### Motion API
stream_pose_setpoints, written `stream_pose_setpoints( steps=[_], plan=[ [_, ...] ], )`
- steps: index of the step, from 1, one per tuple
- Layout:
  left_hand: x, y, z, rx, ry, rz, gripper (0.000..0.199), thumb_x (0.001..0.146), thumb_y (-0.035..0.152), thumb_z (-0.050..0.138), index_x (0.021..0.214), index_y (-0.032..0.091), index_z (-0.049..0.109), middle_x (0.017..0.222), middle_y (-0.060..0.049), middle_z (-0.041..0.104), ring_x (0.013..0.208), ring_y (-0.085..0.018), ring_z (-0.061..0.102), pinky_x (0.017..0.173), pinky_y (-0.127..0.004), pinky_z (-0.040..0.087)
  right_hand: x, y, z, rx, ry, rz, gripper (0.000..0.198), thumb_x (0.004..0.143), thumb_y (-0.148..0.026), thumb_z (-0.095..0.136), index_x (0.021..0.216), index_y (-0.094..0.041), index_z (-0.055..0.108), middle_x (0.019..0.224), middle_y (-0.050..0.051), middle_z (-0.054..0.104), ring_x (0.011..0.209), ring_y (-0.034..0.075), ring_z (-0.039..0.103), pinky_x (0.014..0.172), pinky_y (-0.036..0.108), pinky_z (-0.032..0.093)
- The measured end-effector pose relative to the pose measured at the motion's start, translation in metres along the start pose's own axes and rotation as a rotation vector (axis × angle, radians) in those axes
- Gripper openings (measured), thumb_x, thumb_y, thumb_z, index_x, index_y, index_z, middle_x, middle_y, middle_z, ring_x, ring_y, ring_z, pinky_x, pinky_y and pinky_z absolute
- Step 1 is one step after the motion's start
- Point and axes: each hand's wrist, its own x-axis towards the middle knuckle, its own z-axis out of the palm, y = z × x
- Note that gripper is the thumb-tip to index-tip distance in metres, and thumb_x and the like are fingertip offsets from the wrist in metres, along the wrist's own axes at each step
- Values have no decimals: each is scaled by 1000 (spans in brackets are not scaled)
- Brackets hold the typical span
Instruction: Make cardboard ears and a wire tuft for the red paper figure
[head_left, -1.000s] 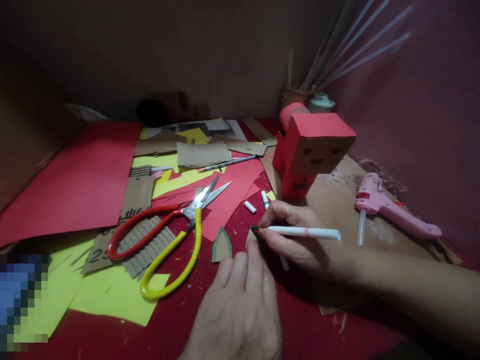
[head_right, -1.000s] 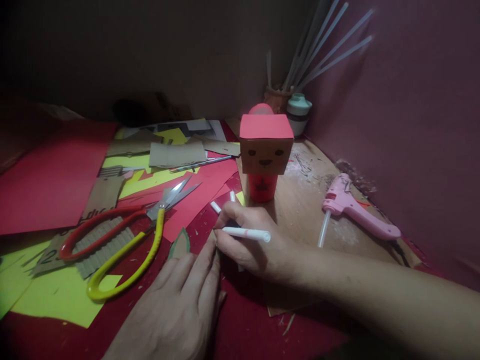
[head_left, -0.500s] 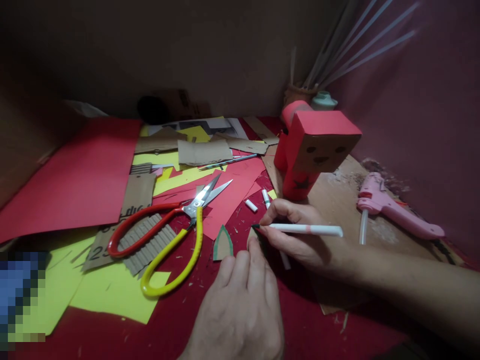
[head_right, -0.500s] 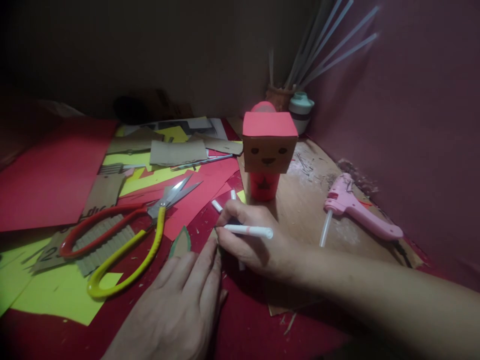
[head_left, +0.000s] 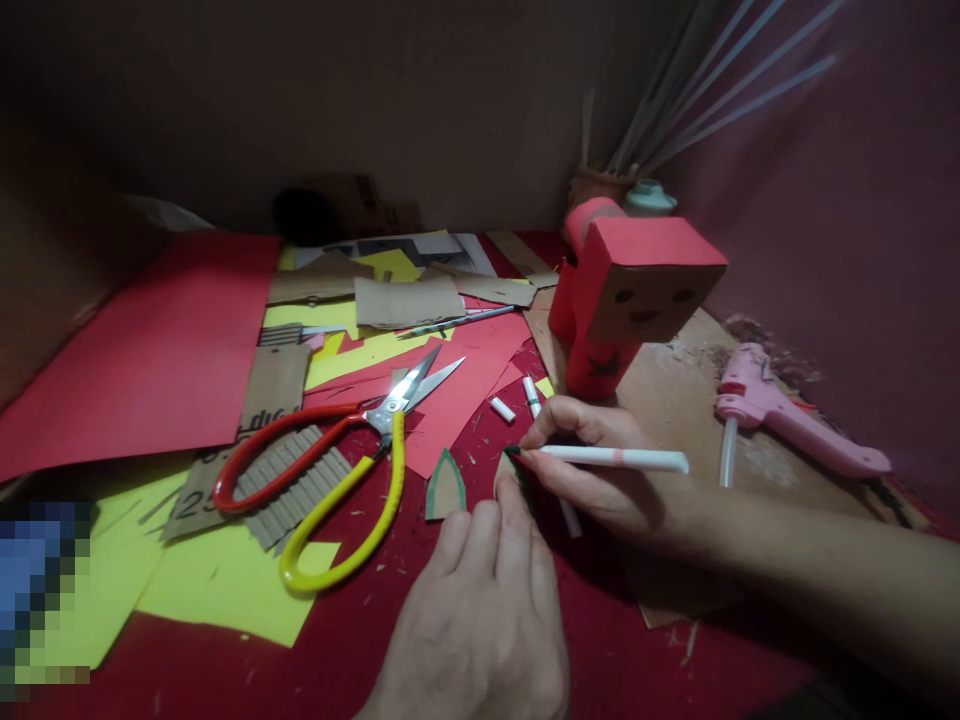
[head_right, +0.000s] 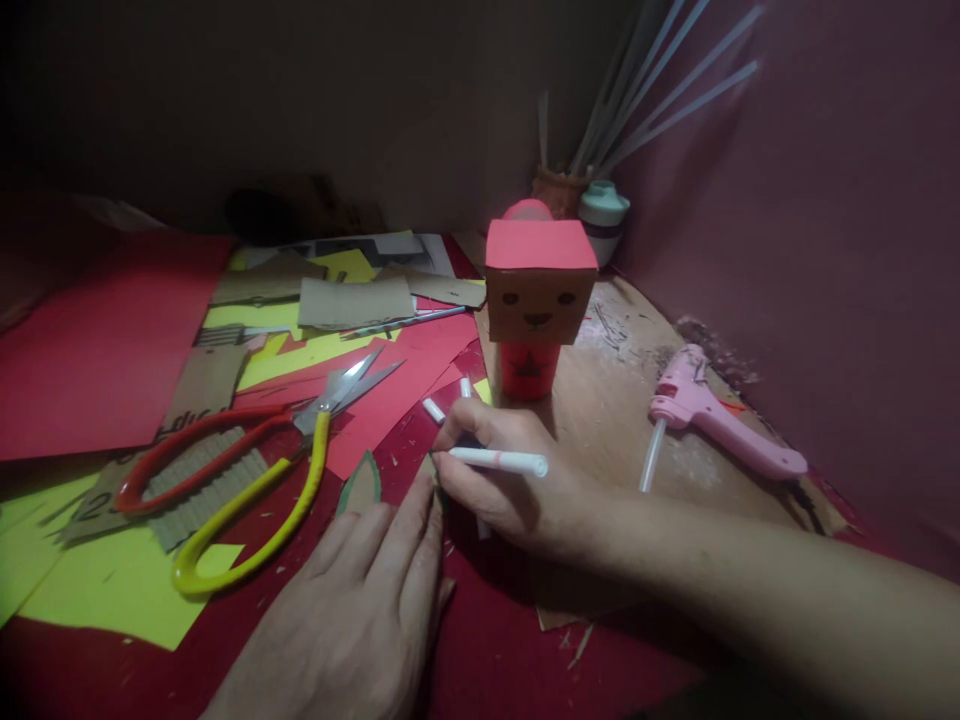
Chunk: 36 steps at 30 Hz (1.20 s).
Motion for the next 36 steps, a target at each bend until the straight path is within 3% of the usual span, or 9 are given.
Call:
stream_pose_setpoints(
  steps=[7,20,28,33,36],
  plan=[
    [-1,1,-1,-6,21,-2,32,81,10,44,102,-5,64,104,-29,68,77,-35,68,71,-43,43,-1,-1,0,85,-55,78,7,85,-18,60,80,-17,54,62,-5,55,53,6,50,47,15,41],
    [1,1,-1,-3,5,-1,33,80,10,45,103,-5,63,107,-29,67,74,-33,68,69,-42,42,-2,4,2,47,11,-37,6,87,-17,58,82,-17,56,66,-6,54,57,5,48,49,12,40],
    [0,2,-1,-1,12,-8,34,80,11,44,104,-5,63,107,-29,67,74,-33,67,71,-43,42,-1,4,3,5,17,-12,9,84,-15,59,78,-18,53,64,-5,52,55,6,47,48,15,39],
    [0,2,-1,7,12,-3,32,81,11,44,101,-4,63,103,-27,69,74,-33,67,71,-42,42,-2,0,2,85,-71,85,6,86,-18,58,81,-18,53,58,-6,54,47,6,49,42,15,38],
    [0,2,-1,8,11,-10,33,81,11,43,102,-4,63,104,-27,69,73,-31,66,70,-42,42,-3,1,2,72,-41,36,7,85,-17,59,80,-17,54,61,-5,54,51,6,50,45,15,39]
  ],
)
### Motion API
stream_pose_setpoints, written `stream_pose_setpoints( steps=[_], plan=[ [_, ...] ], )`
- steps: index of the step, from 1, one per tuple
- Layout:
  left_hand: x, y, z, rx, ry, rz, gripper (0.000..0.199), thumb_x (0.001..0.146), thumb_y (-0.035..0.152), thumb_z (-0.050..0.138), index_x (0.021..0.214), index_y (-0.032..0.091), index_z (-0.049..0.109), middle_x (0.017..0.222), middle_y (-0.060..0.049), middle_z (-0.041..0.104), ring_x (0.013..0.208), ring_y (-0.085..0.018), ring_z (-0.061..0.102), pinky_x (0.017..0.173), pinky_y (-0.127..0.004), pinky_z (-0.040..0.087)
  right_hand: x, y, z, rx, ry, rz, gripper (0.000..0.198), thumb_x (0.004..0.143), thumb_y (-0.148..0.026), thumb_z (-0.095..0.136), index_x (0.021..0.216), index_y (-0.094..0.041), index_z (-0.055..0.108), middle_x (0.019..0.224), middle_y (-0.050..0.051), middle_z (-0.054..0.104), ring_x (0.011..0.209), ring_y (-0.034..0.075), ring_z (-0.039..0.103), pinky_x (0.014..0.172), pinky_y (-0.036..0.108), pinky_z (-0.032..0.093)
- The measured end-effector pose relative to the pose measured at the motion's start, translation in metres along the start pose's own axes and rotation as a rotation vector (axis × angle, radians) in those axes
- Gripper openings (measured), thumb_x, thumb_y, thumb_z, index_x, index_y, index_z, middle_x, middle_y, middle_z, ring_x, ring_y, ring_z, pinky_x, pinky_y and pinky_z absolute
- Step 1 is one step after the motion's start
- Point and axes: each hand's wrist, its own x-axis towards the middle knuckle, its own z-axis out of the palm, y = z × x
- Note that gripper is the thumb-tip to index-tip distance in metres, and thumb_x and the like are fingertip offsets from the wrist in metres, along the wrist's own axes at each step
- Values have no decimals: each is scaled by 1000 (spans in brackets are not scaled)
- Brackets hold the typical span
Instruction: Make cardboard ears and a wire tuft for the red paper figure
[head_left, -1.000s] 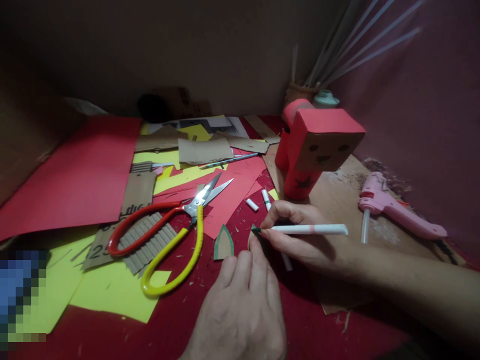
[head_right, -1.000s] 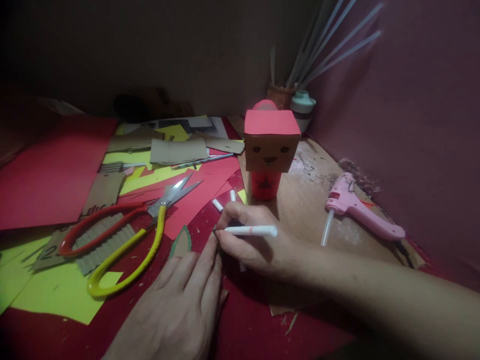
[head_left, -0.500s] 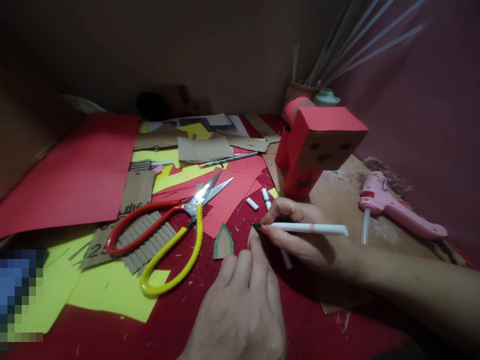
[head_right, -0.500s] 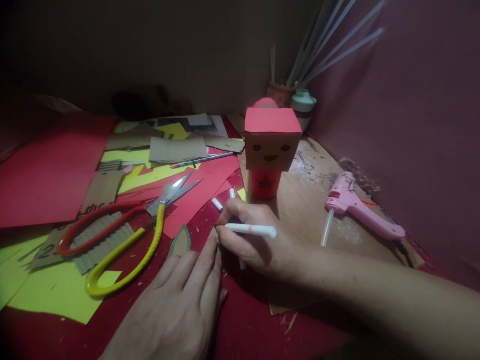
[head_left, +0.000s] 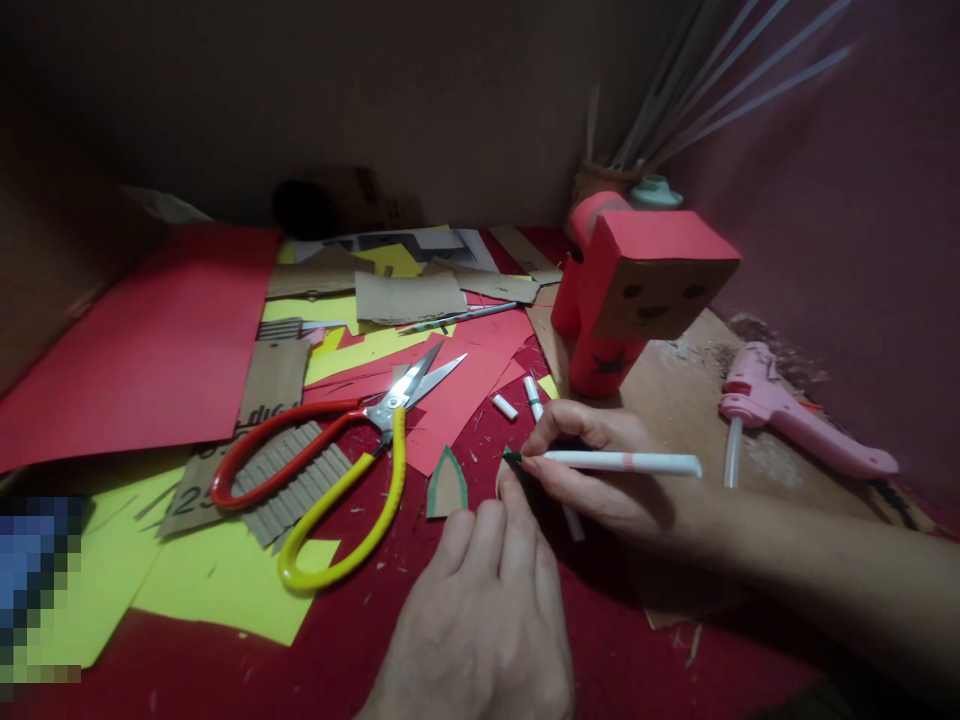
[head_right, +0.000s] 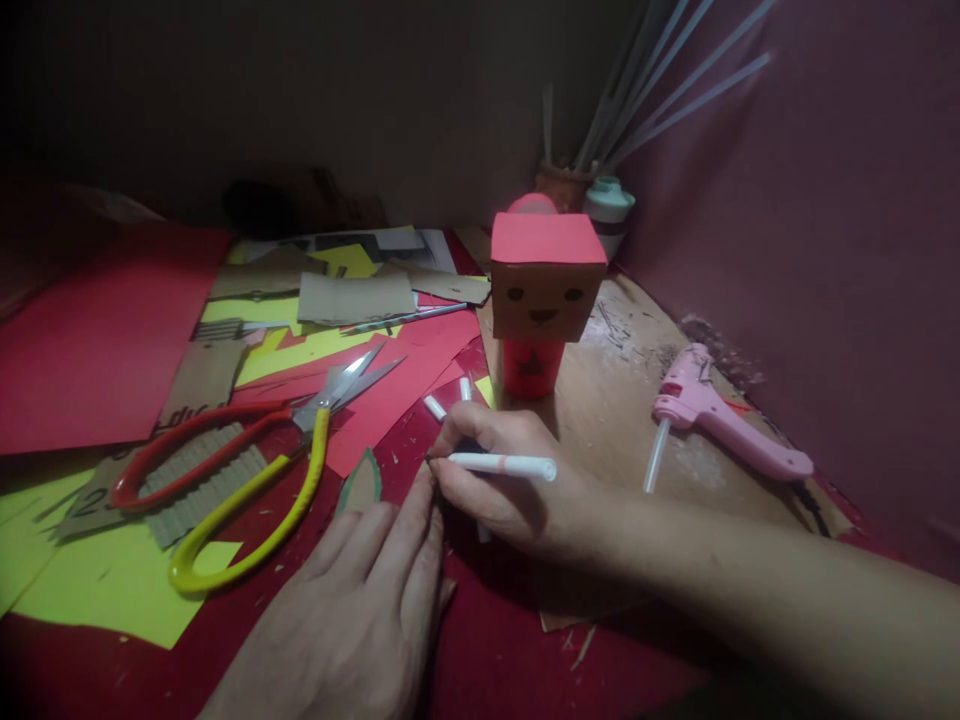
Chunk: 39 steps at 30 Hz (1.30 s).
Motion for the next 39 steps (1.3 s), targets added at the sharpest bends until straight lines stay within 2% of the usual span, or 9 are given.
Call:
stream_pose_setpoints(
  steps=[3,10,17,21,25,30,33,39],
  plan=[
    [-1,-1,0,6,-5,10,34,81,11,44,105,-6,62,106,-28,68,72,-30,65,71,-43,42,0,3,0,-34,51,-51,8,85,-17,59,79,-17,53,65,-5,53,55,7,49,47,15,39],
    [-1,-2,-1,11,-20,9,33,83,11,43,106,-3,63,106,-26,69,75,-29,65,72,-42,43,1,-2,-1,-74,55,-39,7,84,-15,58,78,-17,54,65,-4,53,54,7,48,46,16,38],
    [-5,0,-3,12,-71,32,34,84,10,44,111,-5,58,112,-30,65,81,-31,64,78,-45,39,1,-5,0,-66,19,13,8,84,-18,59,78,-17,54,62,-4,54,51,7,50,45,16,40],
    [-7,1,-4,3,-64,17,32,85,10,41,108,-3,60,108,-26,67,84,-32,63,80,-45,38,0,-5,2,1,-10,79,8,85,-19,58,79,-18,53,55,-5,54,44,8,51,40,16,39],
    [-6,2,-3,-23,-82,7,35,86,6,35,108,-1,61,103,-22,69,84,-30,63,80,-43,39,-1,-7,2,42,-64,141,8,84,-16,57,77,-17,54,54,-4,56,46,8,54,41,16,40],
    [-4,3,-1,-33,-63,0,34,85,9,42,110,-5,60,105,-26,67,74,-26,60,69,-40,41,-1,-4,-2,17,5,39,6,86,-18,58,80,-17,56,64,-4,55,53,7,52,46,15,42],
    [-3,3,-5,-95,-89,-30,34,85,10,45,111,-3,62,107,-25,67,75,-24,60,69,-40,44,-1,-5,-2,-27,25,15,5,85,-17,58,80,-17,57,64,-3,55,53,7,51,46,15,41],
    [-1,3,-10,-116,-114,-57,36,83,12,46,112,1,66,108,-24,68,83,-28,63,75,-42,47,-1,-8,-3,66,-95,133,7,82,-13,59,78,-17,55,59,-4,59,49,8,55,42,14,40]
  ],
)
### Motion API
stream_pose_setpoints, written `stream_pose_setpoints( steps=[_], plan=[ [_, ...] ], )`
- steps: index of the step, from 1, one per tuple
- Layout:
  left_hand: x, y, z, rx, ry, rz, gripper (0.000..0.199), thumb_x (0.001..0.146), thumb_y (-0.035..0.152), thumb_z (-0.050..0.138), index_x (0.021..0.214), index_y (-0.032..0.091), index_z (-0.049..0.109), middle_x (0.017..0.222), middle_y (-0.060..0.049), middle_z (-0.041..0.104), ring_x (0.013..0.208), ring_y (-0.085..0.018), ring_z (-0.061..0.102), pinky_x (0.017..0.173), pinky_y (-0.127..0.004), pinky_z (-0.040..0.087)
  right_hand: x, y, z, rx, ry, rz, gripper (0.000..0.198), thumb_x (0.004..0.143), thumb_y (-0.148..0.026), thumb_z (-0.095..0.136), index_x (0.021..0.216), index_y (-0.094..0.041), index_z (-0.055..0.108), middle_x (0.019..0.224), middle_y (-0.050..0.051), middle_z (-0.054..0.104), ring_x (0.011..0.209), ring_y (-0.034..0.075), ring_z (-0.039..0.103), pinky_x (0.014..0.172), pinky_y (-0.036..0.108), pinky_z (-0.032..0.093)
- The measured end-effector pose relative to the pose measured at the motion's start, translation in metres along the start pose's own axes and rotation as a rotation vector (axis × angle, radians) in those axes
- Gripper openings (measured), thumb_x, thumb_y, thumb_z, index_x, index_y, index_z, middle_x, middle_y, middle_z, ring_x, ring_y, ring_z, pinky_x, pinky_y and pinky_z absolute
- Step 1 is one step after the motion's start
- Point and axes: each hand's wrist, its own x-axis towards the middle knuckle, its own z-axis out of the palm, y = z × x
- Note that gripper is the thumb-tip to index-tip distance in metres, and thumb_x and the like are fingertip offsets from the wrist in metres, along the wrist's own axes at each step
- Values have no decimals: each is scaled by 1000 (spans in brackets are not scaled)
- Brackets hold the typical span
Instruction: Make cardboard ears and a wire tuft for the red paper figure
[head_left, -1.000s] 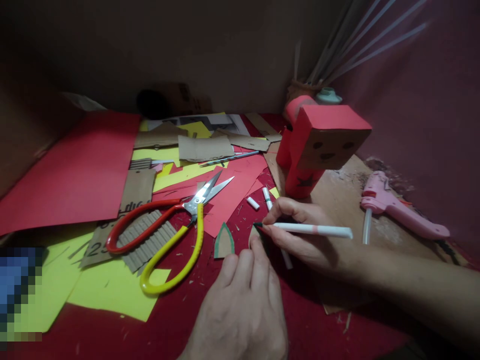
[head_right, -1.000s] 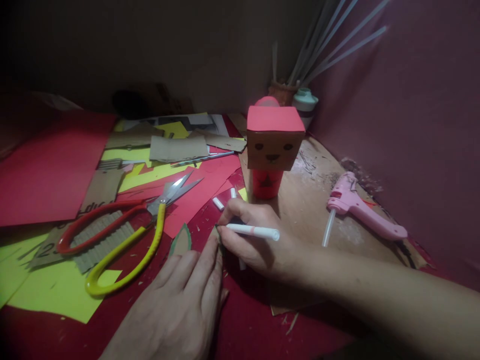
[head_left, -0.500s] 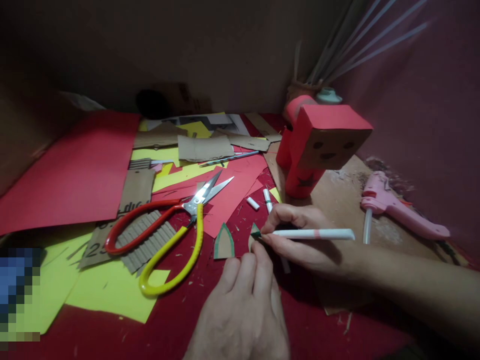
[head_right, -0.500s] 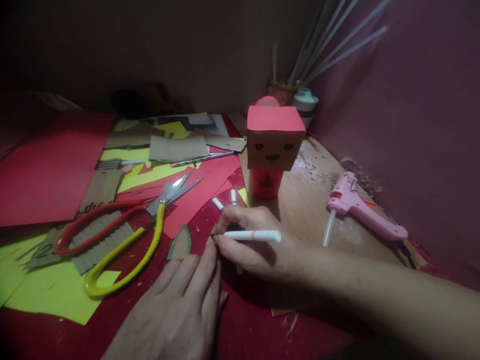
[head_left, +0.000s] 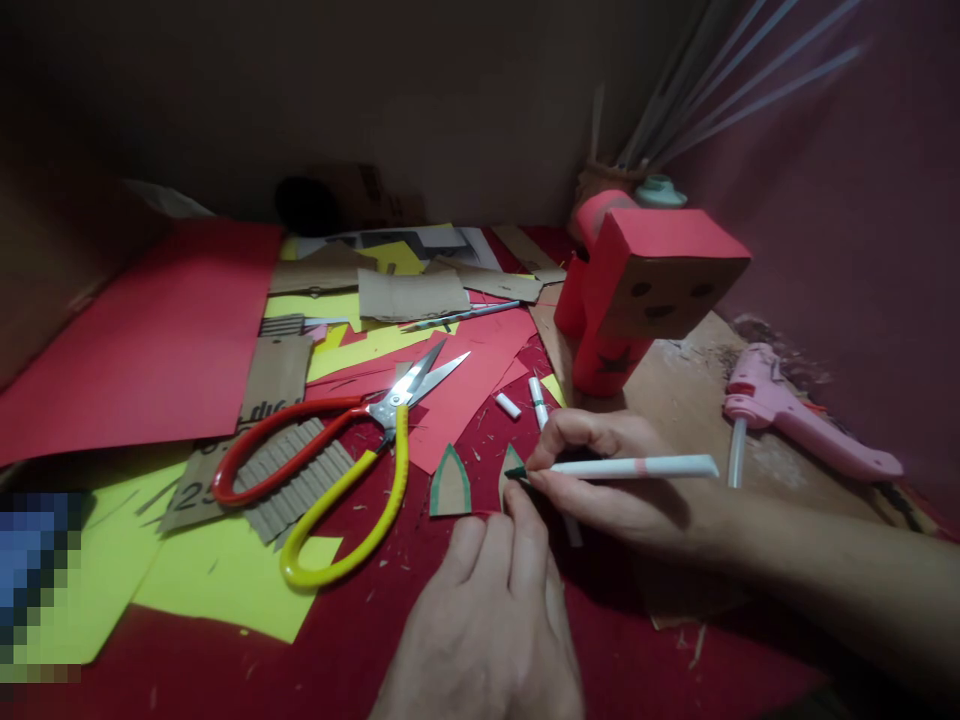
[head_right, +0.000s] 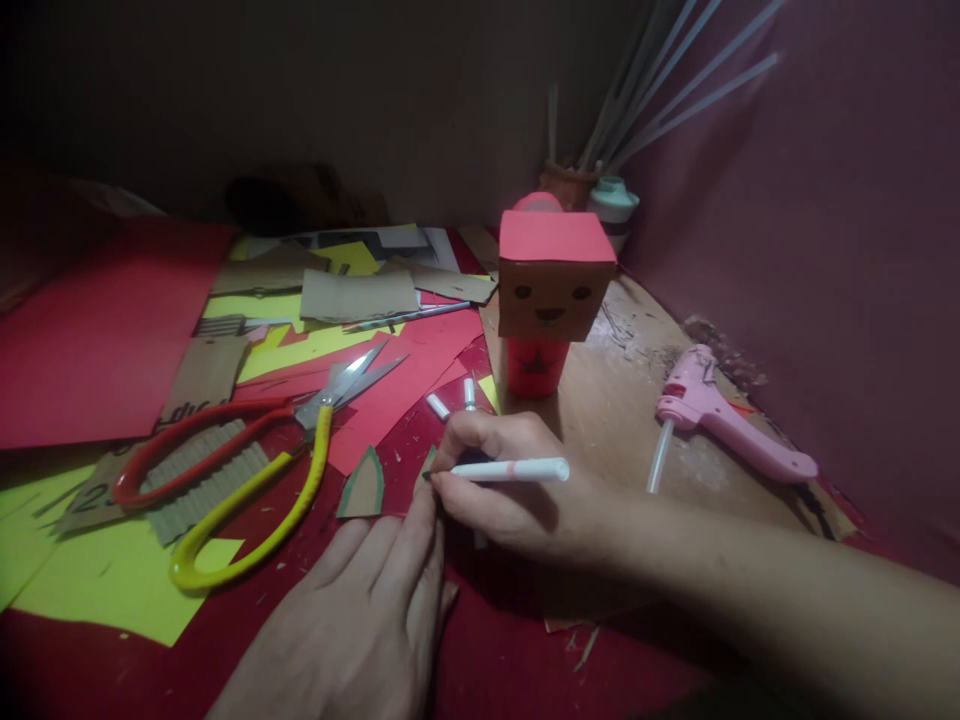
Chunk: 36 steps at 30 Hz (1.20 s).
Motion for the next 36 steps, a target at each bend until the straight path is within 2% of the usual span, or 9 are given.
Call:
stream_pose_setpoints(
  steps=[6,12,17,21,25,29,33,36],
  plan=[
    [-1,1,1,-1,-8,13,35,83,9,46,109,-2,66,109,-27,67,80,-27,66,75,-42,48,0,3,0,-68,98,-96,6,85,-18,58,80,-17,56,63,-4,55,53,6,50,46,14,40],
    [-3,3,3,-14,0,34,35,82,8,47,111,-2,65,112,-28,66,83,-29,66,77,-44,47,1,5,2,-84,150,-91,7,85,-15,56,79,-18,54,64,-4,53,53,8,49,46,17,40],
    [-1,0,-2,0,-42,49,34,84,9,46,109,1,67,111,-26,67,81,-28,66,75,-42,47,2,3,2,-111,100,-68,7,82,-16,59,76,-17,56,61,-3,56,52,8,51,46,18,40],
    [2,-3,-8,14,-67,60,33,84,9,47,108,2,68,110,-24,68,80,-27,67,74,-40,47,1,3,2,-82,159,-86,6,84,-16,58,78,-18,55,62,-4,54,52,8,50,45,17,40],
    [2,-3,-8,22,-61,66,34,84,9,46,110,1,66,109,-24,68,79,-27,67,74,-41,47,1,3,2,-122,122,-78,9,82,-15,60,75,-17,55,59,-4,54,50,7,49,44,16,38],
    [0,-3,-3,31,-38,77,33,84,10,46,109,0,66,109,-26,68,77,-26,67,73,-40,47,0,3,1,-67,84,-64,7,84,-19,60,78,-17,57,61,-4,56,51,7,52,44,15,40],
    [-3,-1,8,64,37,108,34,82,9,47,109,-8,60,109,-34,64,77,-30,68,69,-41,44,0,2,1,-39,110,-48,5,85,-17,59,80,-17,56,61,-4,56,50,7,53,44,15,42],
    [-6,0,13,104,82,127,36,82,8,47,110,-12,56,106,-37,63,77,-33,68,69,-43,41,0,2,1,-17,49,-23,6,84,-15,60,79,-16,56,60,-4,58,50,7,54,44,14,41]
  ],
)
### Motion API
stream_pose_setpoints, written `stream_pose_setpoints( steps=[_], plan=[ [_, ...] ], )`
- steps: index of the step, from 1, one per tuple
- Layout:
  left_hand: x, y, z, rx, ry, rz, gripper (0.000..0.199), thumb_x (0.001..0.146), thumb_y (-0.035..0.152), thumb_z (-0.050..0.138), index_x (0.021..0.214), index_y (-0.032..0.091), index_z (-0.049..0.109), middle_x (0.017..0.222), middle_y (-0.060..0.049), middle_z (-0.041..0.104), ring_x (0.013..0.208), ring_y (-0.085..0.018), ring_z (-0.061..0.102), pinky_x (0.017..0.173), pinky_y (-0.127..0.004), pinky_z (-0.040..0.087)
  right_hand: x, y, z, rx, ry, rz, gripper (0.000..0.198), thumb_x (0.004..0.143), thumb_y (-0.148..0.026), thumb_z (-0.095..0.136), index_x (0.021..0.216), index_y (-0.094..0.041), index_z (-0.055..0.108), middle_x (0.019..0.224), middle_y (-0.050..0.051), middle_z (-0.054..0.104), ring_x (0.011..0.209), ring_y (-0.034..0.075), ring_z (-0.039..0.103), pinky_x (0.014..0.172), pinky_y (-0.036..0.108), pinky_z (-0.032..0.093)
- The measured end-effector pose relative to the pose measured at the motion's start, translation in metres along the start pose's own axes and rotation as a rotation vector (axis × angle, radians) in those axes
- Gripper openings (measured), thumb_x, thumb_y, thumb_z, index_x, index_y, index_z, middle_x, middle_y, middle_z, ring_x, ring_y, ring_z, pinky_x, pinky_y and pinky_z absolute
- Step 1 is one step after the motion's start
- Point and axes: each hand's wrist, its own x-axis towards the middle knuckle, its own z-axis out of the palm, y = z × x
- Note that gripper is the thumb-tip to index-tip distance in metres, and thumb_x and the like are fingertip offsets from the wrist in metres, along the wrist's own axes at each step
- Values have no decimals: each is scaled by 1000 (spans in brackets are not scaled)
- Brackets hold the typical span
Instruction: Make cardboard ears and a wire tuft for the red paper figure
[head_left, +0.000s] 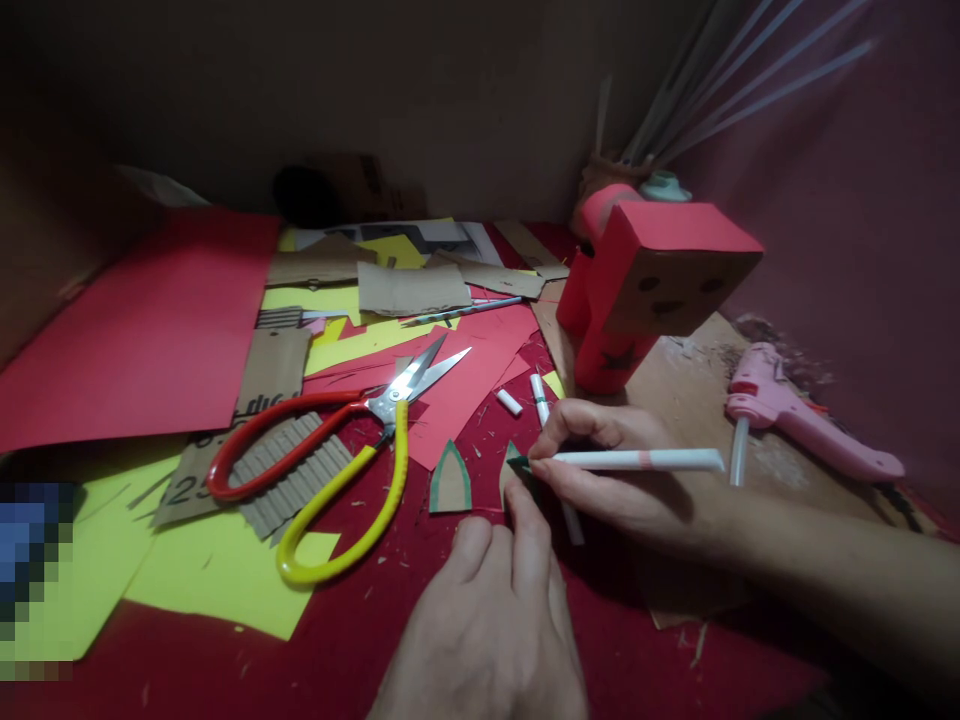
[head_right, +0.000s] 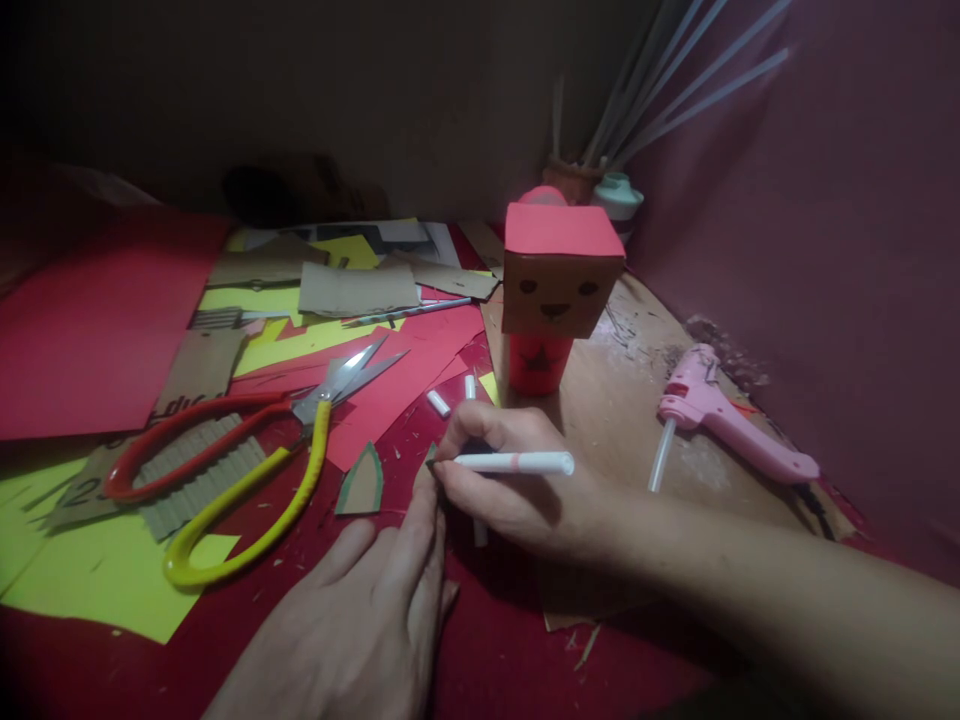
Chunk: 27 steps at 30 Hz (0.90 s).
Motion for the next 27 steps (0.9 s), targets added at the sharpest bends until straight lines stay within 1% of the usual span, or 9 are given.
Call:
stream_pose_setpoints(
  steps=[3,5,8,13,14,18,21,23,27],
  plan=[
    [-1,0,0,4,-27,6,35,83,7,42,111,-9,56,106,-34,65,79,-33,68,71,-43,39,-1,0,0,56,-48,14,7,85,-16,60,79,-17,56,60,-4,58,51,6,55,44,13,41],
    [-1,0,-1,5,-43,10,34,84,7,42,111,-8,56,108,-33,64,79,-32,68,73,-44,38,-1,1,1,55,-22,1,6,86,-18,60,81,-17,56,62,-4,59,52,7,55,46,14,43],
    [0,-1,-1,3,-21,2,33,84,7,43,110,-10,55,108,-35,63,77,-33,68,74,-44,37,-1,2,0,15,31,-20,5,84,-18,60,81,-16,57,62,-3,58,52,7,55,46,15,44],
    [1,0,-2,-21,17,-31,30,84,5,40,106,-7,57,100,-28,69,79,-32,68,77,-43,36,-1,-3,-2,41,-101,-29,5,79,-10,60,81,-15,60,66,-2,62,55,7,56,48,14,44],
    [0,0,-2,-19,21,-34,30,84,5,40,106,-7,57,100,-29,68,78,-32,68,76,-43,36,-1,-5,-3,43,-100,-38,7,79,-9,59,81,-15,61,67,-1,63,57,7,57,49,14,44],
    [1,0,-3,5,0,-21,34,83,7,42,110,-11,52,106,-35,64,76,-33,68,72,-42,36,0,-11,-5,19,37,-58,10,76,-5,58,75,-14,62,68,-2,62,58,7,55,50,13,43],
    [1,0,-2,6,-9,-6,34,84,8,42,111,-11,51,107,-37,63,77,-33,68,72,-43,36,0,-9,-4,-5,42,-55,7,79,-10,61,73,-15,61,65,-3,60,56,6,53,49,13,42],
    [2,0,-2,9,-11,-2,35,83,8,42,111,-11,51,106,-37,63,76,-34,68,72,-44,35,-1,-3,-2,5,44,-49,6,84,-17,61,78,-16,61,64,-4,59,55,6,53,48,13,41],
    [4,0,-4,7,-2,-22,34,81,8,44,108,-11,52,106,-37,63,71,-34,67,69,-43,35,-2,6,3,-34,127,-80,6,84,-19,62,81,-19,58,67,-5,59,57,6,52,49,13,41]
  ],
)
